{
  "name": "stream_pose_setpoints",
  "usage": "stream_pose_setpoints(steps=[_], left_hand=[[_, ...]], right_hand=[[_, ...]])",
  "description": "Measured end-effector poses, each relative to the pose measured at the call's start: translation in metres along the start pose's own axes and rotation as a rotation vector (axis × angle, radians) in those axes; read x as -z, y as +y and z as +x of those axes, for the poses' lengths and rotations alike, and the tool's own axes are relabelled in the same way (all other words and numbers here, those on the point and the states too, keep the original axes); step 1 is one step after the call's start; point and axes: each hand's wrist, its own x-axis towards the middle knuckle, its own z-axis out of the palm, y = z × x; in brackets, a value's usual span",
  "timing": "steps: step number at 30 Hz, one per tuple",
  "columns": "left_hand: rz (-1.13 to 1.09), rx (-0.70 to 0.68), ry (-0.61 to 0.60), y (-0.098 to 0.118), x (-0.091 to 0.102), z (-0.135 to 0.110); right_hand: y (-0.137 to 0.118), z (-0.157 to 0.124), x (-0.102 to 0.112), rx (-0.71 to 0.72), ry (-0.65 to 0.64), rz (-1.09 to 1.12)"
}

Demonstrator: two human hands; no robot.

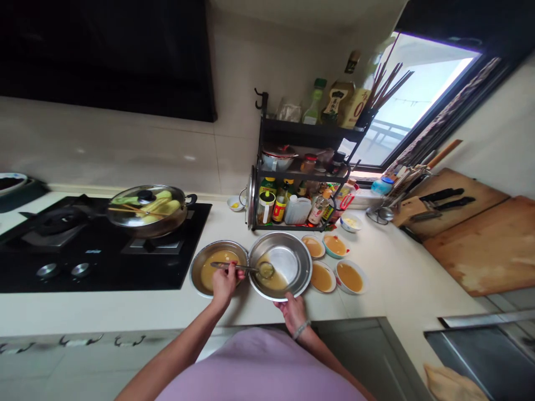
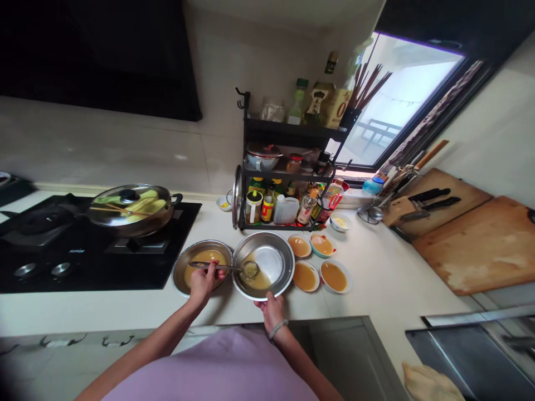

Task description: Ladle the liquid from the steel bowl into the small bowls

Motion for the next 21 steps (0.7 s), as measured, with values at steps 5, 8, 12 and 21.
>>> stream_pose_setpoints(steps=[5, 8, 12, 21], left_hand=[[-0.058, 0.007, 0.064, 0.003, 0.006, 0.003], [-0.126, 0.017, 0.091, 0.011, 0.013, 0.004], [-0.236, 0.031, 0.135, 0.023, 0.026, 0.005], [-0.186, 0.000, 0.254, 0.033, 0.083, 0.004]], right_hand=[[0.000, 0.001, 0.000, -0.009, -0.001, 0.001], [0.000, 0.001, 0.000, -0.012, -0.002, 0.001], [0.000, 0.002, 0.000, -0.016, 0.001, -0.005], [-0.004, -0.002, -0.001, -0.014, -0.018, -0.012]])
